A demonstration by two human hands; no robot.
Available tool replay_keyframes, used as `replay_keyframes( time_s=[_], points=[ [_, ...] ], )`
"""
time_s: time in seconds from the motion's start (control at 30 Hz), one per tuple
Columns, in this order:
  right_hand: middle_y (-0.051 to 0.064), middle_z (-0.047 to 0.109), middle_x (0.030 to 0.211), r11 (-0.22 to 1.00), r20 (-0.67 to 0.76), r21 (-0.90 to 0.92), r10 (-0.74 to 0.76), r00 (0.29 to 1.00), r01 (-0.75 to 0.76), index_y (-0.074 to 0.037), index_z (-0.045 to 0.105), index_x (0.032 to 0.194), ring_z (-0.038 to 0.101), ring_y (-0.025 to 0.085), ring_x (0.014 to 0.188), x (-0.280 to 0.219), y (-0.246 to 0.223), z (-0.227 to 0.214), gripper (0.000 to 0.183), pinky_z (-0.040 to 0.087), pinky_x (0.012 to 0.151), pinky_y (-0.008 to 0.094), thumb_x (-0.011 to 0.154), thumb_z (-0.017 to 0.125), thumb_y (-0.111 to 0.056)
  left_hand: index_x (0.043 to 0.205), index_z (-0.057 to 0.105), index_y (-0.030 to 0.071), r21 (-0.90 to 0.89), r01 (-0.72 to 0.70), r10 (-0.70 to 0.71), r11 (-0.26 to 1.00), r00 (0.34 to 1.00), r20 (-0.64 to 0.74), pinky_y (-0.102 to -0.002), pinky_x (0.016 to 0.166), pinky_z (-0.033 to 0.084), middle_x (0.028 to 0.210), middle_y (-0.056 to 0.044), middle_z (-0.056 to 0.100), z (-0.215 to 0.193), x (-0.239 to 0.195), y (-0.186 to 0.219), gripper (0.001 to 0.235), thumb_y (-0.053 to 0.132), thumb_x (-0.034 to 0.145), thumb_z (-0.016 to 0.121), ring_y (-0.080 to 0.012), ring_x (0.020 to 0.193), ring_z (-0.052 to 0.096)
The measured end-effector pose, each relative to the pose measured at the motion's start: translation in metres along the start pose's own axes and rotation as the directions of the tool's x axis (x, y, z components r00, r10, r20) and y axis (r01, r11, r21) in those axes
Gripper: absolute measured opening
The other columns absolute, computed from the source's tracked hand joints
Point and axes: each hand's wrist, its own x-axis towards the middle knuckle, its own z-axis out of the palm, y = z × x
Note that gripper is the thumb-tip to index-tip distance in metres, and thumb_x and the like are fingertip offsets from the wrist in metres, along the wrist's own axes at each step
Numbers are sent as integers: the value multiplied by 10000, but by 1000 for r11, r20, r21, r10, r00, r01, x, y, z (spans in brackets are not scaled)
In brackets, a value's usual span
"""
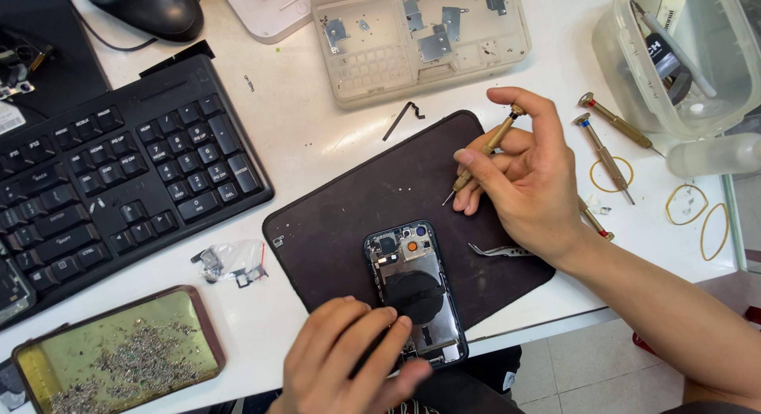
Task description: The person disassembles a smartphone using a screwdriver and tweezers, removes internal components, applies liquid from a bottle, and repositions parts inside the device. The work is performed on a desk with tools and spare parts visible.
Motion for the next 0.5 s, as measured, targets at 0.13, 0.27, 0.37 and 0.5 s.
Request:
replay_keyframes(
  time_s=[0.13, 0.27, 0.37, 0.5],
  points=[
    [183, 662, 962, 996, -40, 81, -39, 998, 42, -28, 242, 1492, 716, 222, 696, -3, 4, -4, 551, 597, 569, 288, 1063, 580, 44, 1166, 672, 72, 212, 254, -220, 944, 960, -174, -548, 943, 534, 1116, -117, 642, 29, -14, 38, 861, 843, 794, 584, -319, 1063, 626],
    [194, 675, 969, 988, -54, 58, -137, 989, 140, -54, 231, 1478, 729, 223, 701, -8, 7, -8, 496, 616, 627, 301, 1127, 572, 25, 1318, 526, -35, 310, 382, -299, 871, 911, -285, -593, 979, 487, 1200, -230, 572, 62, -22, 59, 1063, 885, 788, 584, -391, 1101, 583],
    [197, 675, 982, 974, -35, 35, -224, 974, 225, -57, 221, 1439, 731, 226, 716, -12, 10, -11, 465, 629, 618, 285, 1146, 573, 21, 1351, 498, -75, 343, 379, -313, 860, 921, -231, -581, 945, 464, 1216, -267, 551, 65, -27, 57, 992, 744, 828, 699, -417, 1101, 566],
    [196, 680, 968, 964, -38, -21, -265, 963, 265, -53, 229, 1433, 731, 230, 707, -17, 9, -12, 455, 632, 616, 285, 1149, 577, 21, 1394, 484, -89, 292, 436, -426, 851, 899, -101, -558, 974, 449, 1265, -269, 543, 47, -36, 57, 845, 447, 817, 790, -377, 1168, 573]
  ],
)
